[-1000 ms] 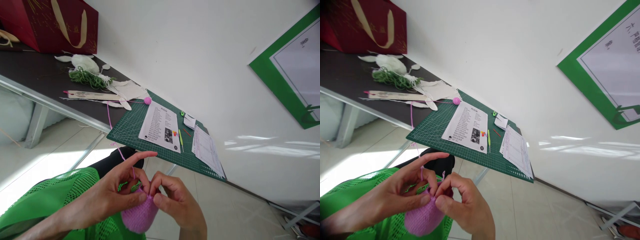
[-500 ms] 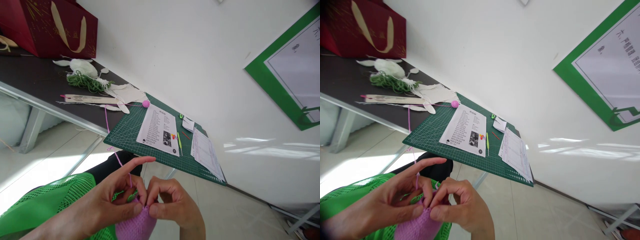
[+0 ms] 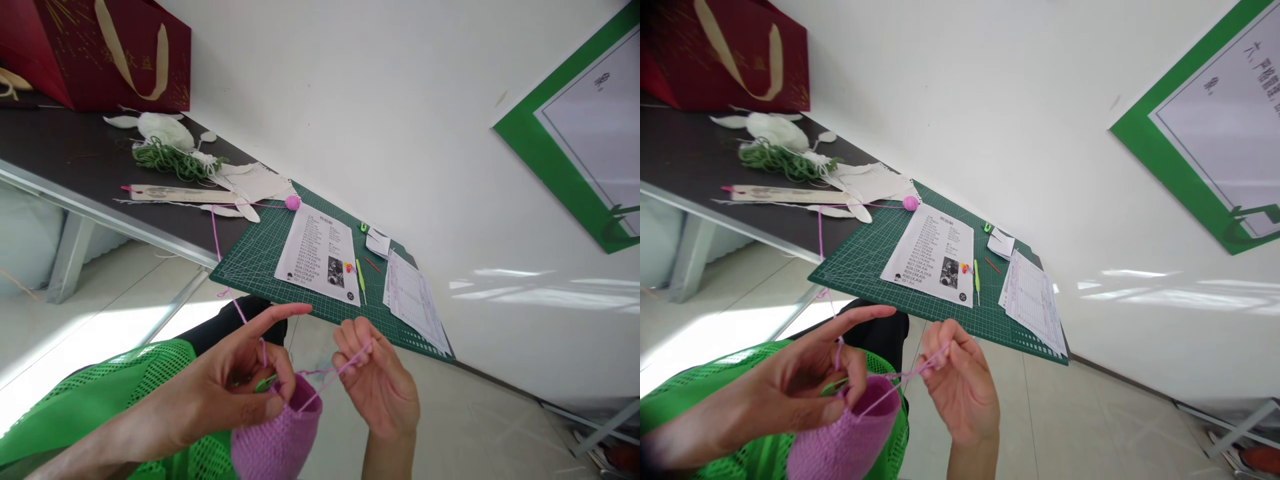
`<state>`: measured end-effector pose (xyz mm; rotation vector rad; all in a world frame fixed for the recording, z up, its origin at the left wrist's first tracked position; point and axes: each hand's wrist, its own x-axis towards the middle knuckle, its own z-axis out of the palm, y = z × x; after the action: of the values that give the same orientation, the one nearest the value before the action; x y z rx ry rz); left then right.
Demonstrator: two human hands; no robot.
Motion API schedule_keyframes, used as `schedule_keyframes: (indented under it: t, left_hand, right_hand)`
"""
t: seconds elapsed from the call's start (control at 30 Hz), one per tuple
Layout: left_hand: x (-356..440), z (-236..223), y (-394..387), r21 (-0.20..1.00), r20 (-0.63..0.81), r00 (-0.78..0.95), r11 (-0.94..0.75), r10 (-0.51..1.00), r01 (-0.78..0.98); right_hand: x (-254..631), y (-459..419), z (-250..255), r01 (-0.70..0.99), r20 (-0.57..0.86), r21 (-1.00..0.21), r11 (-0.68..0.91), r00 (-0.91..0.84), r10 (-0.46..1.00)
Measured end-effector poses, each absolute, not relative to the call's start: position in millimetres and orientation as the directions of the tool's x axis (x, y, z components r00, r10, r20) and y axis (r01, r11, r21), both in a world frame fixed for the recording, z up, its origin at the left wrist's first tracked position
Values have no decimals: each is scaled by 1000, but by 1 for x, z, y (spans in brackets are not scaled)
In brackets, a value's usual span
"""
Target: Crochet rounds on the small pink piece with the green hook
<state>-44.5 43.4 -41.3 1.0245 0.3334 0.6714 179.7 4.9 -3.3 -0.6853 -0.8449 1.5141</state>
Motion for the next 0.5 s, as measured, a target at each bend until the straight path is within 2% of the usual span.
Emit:
schedule_keyframes:
  t: [0.23,0.37,0.5]
  left_hand:
    - [-45,-29,44,825,9,754,421,657,-377]
    - [-46,-35,46,806,30,739,421,673,-416]
    - [-46,-49,51,809,124,769,385,627,-444]
  right_hand:
    - [221,1,9,-639,104,-721,269,284,953]
    - [238,-3,15,-608,127,-699,377,413,902]
    - [258,-9,20,-510,199,-715,478,507,839]
